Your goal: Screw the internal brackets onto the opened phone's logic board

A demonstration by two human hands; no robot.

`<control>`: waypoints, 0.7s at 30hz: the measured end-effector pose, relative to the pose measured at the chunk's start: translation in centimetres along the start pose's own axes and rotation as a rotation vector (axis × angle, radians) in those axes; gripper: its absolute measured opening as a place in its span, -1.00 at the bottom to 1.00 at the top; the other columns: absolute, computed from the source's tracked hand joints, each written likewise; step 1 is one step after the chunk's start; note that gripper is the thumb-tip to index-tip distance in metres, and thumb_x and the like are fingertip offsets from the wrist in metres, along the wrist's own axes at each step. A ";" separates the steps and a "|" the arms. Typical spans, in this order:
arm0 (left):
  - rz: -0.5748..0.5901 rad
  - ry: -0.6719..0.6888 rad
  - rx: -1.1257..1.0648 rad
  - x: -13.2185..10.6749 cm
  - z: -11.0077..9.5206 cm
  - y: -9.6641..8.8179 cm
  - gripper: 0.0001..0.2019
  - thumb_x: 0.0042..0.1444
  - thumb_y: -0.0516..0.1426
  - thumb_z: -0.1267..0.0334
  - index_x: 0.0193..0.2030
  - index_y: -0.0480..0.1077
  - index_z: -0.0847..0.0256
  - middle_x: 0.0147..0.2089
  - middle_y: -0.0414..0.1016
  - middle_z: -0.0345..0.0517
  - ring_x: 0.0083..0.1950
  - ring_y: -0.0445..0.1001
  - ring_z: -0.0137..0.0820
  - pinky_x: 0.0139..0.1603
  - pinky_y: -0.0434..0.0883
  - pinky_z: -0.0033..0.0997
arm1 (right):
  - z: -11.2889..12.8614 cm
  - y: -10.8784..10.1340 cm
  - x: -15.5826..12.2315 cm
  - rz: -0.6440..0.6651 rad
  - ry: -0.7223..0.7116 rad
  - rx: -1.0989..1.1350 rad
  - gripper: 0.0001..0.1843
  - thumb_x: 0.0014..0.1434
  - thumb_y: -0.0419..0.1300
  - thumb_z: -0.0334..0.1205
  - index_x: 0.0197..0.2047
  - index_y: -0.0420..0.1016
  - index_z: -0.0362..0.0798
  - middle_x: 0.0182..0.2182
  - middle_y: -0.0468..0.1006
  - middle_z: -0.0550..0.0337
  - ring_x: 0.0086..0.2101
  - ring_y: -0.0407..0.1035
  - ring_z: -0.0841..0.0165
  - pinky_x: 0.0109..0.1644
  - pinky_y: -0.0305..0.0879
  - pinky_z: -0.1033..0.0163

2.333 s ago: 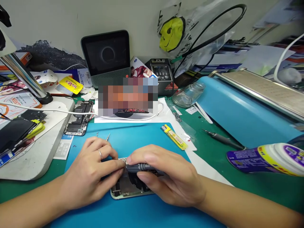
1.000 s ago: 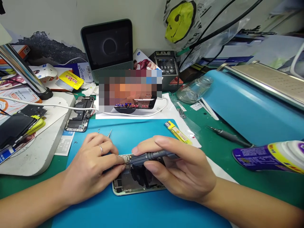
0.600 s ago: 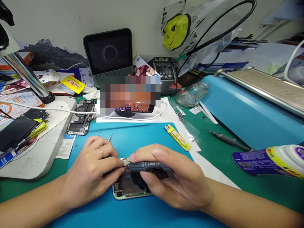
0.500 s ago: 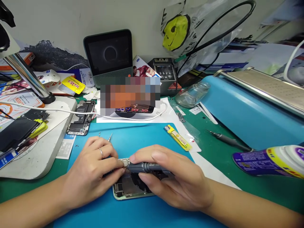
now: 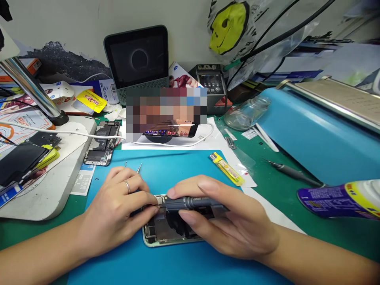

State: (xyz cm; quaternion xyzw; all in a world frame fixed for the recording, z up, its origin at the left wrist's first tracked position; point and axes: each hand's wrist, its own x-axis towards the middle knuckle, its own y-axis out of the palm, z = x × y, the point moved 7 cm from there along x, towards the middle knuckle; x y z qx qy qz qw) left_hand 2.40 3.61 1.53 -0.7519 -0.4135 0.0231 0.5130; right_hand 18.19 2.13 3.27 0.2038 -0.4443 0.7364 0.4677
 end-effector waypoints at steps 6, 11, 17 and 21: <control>0.006 -0.017 0.008 0.0 0.2 0.1 -0.96 0.35 0.19 0.31 -0.11 0.49 0.13 -0.22 0.51 -0.22 -0.14 0.36 -0.36 -0.03 0.20 -0.22 | -0.3 -0.3 -0.2 -0.019 0.023 0.005 -0.12 0.24 0.20 -0.57 0.52 -0.01 0.02 -0.09 0.62 0.00 -0.09 0.56 0.32 0.00 0.59 0.20; 0.012 -0.025 0.029 -0.1 0.3 0.2 -0.95 0.35 0.19 0.31 -0.09 0.49 0.12 -0.20 0.51 -0.22 -0.13 0.37 -0.35 -0.03 0.19 -0.21 | -0.4 -0.4 -0.1 -0.031 0.026 0.000 -0.10 0.22 0.22 -0.59 0.52 0.01 0.03 -0.07 0.63 0.00 -0.08 0.57 0.34 0.02 0.59 0.21; 0.014 -0.015 0.018 0.0 0.2 0.1 -0.95 0.35 0.18 0.33 -0.12 0.49 0.12 -0.22 0.52 -0.23 -0.13 0.37 -0.34 -0.03 0.19 -0.21 | -0.3 -0.6 -0.2 -0.044 0.026 0.003 -0.10 0.23 0.22 -0.59 0.52 0.01 0.03 -0.06 0.63 -0.01 -0.06 0.57 0.32 0.01 0.61 0.19; 0.013 -0.011 0.021 0.1 0.2 0.1 -0.95 0.35 0.19 0.33 -0.13 0.49 0.12 -0.23 0.52 -0.24 -0.14 0.37 -0.35 -0.03 0.19 -0.21 | -0.4 -0.6 -0.2 -0.044 0.034 0.001 -0.13 0.24 0.21 -0.58 0.52 0.02 0.04 -0.06 0.63 0.00 -0.07 0.58 0.31 -0.01 0.62 0.19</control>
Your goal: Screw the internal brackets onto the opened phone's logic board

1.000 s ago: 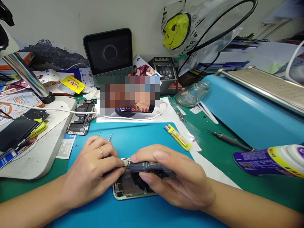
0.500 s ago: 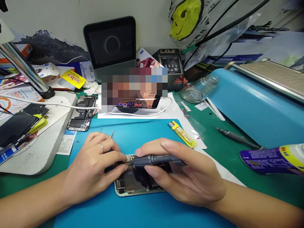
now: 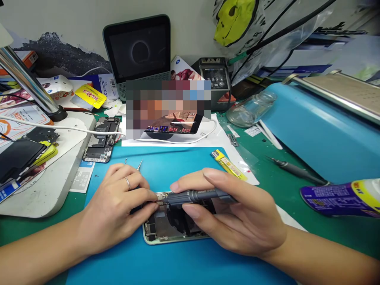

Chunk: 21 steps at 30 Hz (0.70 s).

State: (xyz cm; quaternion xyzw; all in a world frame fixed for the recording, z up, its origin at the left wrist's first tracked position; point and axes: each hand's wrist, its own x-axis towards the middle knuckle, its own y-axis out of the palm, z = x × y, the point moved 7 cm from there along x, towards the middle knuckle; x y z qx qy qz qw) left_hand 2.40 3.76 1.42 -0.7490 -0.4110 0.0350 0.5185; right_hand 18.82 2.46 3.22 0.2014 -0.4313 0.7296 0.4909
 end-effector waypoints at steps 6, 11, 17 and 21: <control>0.003 -0.013 -0.003 -0.1 0.0 0.0 -0.94 0.35 0.19 0.34 -0.13 0.49 0.11 -0.23 0.51 -0.26 -0.14 0.36 -0.36 -0.03 0.19 -0.21 | 0.0 -0.1 0.3 -0.017 -0.011 -0.026 -0.16 0.26 0.21 -0.54 0.51 0.04 0.01 -0.08 0.64 0.00 -0.12 0.59 0.31 -0.02 0.62 0.20; -0.003 -0.020 -0.011 -0.1 0.0 0.0 -0.93 0.35 0.18 0.34 -0.14 0.50 0.11 -0.24 0.50 -0.26 -0.14 0.36 -0.37 -0.03 0.19 -0.22 | 0.0 0.0 0.3 -0.003 -0.008 -0.025 -0.15 0.25 0.22 -0.55 0.51 0.04 0.03 -0.07 0.64 0.03 -0.11 0.59 0.33 -0.01 0.61 0.21; 0.000 -0.012 -0.011 0.0 0.0 0.0 -0.94 0.35 0.18 0.33 -0.14 0.50 0.12 -0.25 0.50 -0.26 -0.15 0.36 -0.37 -0.04 0.19 -0.23 | -0.3 0.1 0.4 -0.007 0.008 -0.024 -0.19 0.27 0.22 -0.53 0.49 0.06 -0.01 -0.08 0.64 -0.01 -0.12 0.59 0.33 0.00 0.60 0.22; -0.007 0.001 -0.019 0.0 -0.1 -0.1 -0.94 0.36 0.18 0.34 -0.15 0.50 0.14 -0.26 0.50 -0.23 -0.15 0.37 -0.35 -0.04 0.19 -0.23 | -0.1 0.0 0.4 -0.002 0.006 -0.024 -0.19 0.28 0.23 -0.51 0.49 0.06 0.01 -0.10 0.65 0.02 -0.14 0.59 0.34 -0.03 0.60 0.24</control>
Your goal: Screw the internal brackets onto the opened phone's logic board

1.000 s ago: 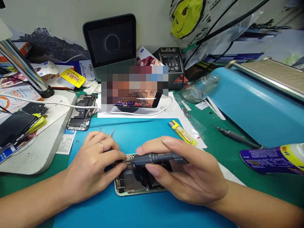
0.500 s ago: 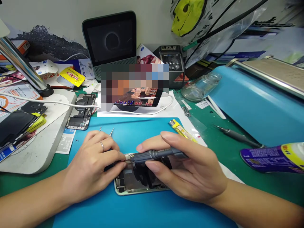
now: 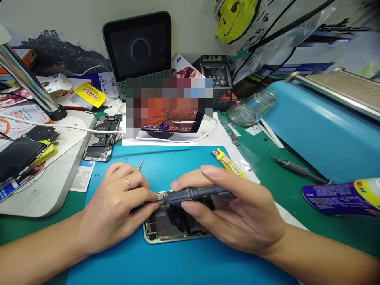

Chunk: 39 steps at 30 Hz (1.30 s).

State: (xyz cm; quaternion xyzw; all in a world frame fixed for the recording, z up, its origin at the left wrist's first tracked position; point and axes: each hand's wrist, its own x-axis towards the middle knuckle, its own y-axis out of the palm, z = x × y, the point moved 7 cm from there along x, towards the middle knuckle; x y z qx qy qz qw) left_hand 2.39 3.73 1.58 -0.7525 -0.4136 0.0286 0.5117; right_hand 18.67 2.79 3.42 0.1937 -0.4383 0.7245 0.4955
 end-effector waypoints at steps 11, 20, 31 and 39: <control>0.021 -0.026 -0.047 0.0 0.2 0.2 -0.97 0.33 0.22 0.30 -0.13 0.51 0.15 -0.23 0.51 -0.20 -0.14 0.38 -0.35 -0.05 0.24 -0.24 | -0.3 -0.3 0.2 -0.016 -0.006 0.036 -0.13 0.20 0.27 -0.57 0.48 0.12 0.09 -0.09 0.67 0.09 -0.15 0.60 0.33 -0.05 0.62 0.23; 0.013 -0.036 -0.023 0.0 0.2 0.2 -0.95 0.34 0.20 0.34 -0.11 0.51 0.15 -0.23 0.50 -0.21 -0.14 0.37 -0.36 -0.05 0.23 -0.23 | -0.6 -0.4 0.0 -0.044 0.020 0.042 -0.15 0.21 0.27 -0.55 0.47 0.13 0.07 -0.14 0.65 0.11 -0.15 0.58 0.34 0.02 0.60 0.22; 0.010 -0.037 -0.029 0.0 0.2 0.1 -0.95 0.34 0.19 0.35 -0.16 0.50 0.15 -0.25 0.50 -0.20 -0.16 0.38 -0.36 -0.06 0.23 -0.24 | -0.4 -0.3 0.3 -0.033 0.000 0.015 -0.20 0.24 0.26 -0.52 0.47 0.12 -0.01 -0.15 0.65 0.07 -0.16 0.58 0.37 -0.01 0.60 0.24; -0.003 -0.024 -0.059 -0.1 0.2 0.1 -0.93 0.33 0.19 0.39 -0.18 0.49 0.16 -0.27 0.48 -0.20 -0.18 0.39 -0.38 -0.08 0.25 -0.27 | -0.1 0.2 -0.2 0.001 -0.015 0.018 -0.18 0.27 0.23 -0.52 0.49 0.04 0.04 -0.12 0.63 0.02 -0.13 0.56 0.34 -0.07 0.62 0.19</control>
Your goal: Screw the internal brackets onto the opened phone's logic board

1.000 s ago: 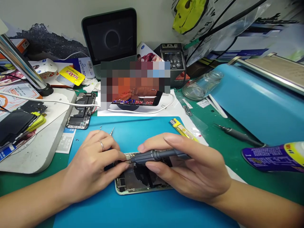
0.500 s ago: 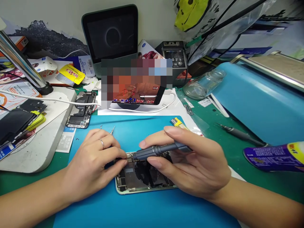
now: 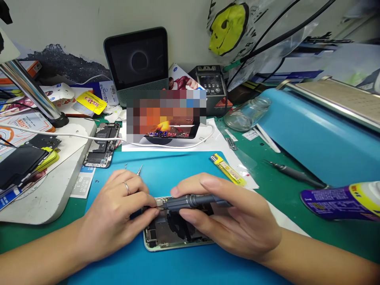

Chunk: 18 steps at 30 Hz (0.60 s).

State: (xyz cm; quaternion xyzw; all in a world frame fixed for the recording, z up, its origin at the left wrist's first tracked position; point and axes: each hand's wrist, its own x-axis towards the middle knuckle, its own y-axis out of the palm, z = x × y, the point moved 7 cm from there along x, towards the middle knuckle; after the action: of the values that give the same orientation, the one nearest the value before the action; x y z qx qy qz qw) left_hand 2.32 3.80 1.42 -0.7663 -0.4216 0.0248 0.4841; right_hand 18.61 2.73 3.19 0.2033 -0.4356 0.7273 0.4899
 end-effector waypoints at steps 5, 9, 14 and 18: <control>-0.009 0.009 0.005 0.0 -0.1 -0.1 -0.92 0.34 0.18 0.39 -0.18 0.48 0.15 -0.27 0.48 -0.21 -0.19 0.38 -0.38 -0.08 0.25 -0.27 | 0.5 0.2 0.1 0.011 -0.058 -0.039 -0.26 0.31 0.20 -0.46 0.47 0.07 -0.03 -0.16 0.64 0.01 -0.17 0.56 0.32 -0.08 0.62 0.18; -0.005 0.008 0.003 -0.1 -0.1 -0.1 -0.92 0.35 0.17 0.38 -0.16 0.48 0.13 -0.27 0.48 -0.20 -0.19 0.37 -0.38 -0.09 0.25 -0.27 | 0.7 0.3 0.2 0.018 -0.081 -0.076 -0.29 0.32 0.19 -0.43 0.46 0.07 -0.07 -0.17 0.65 -0.01 -0.18 0.57 0.30 -0.09 0.62 0.20; -0.007 0.014 -0.001 -0.1 -0.2 -0.1 -0.92 0.35 0.16 0.38 -0.16 0.47 0.14 -0.27 0.47 -0.20 -0.19 0.36 -0.38 -0.09 0.24 -0.26 | 0.7 0.3 0.1 0.016 -0.084 -0.087 -0.31 0.35 0.16 -0.42 0.47 0.05 -0.06 -0.20 0.64 0.02 -0.21 0.55 0.32 -0.12 0.63 0.19; -0.003 0.008 -0.010 -0.1 -0.2 -0.1 -0.94 0.34 0.18 0.37 -0.14 0.48 0.13 -0.26 0.48 -0.21 -0.19 0.36 -0.39 -0.08 0.23 -0.25 | 0.7 0.4 0.1 0.018 -0.104 -0.062 -0.29 0.33 0.18 -0.47 0.47 0.06 -0.11 -0.22 0.62 0.00 -0.21 0.53 0.33 -0.11 0.61 0.19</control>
State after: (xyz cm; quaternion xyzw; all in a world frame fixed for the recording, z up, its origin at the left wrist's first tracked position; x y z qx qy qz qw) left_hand 2.30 3.65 1.55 -0.7683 -0.4208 0.0189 0.4819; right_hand 18.14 2.12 3.52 0.2216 -0.4846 0.7062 0.4662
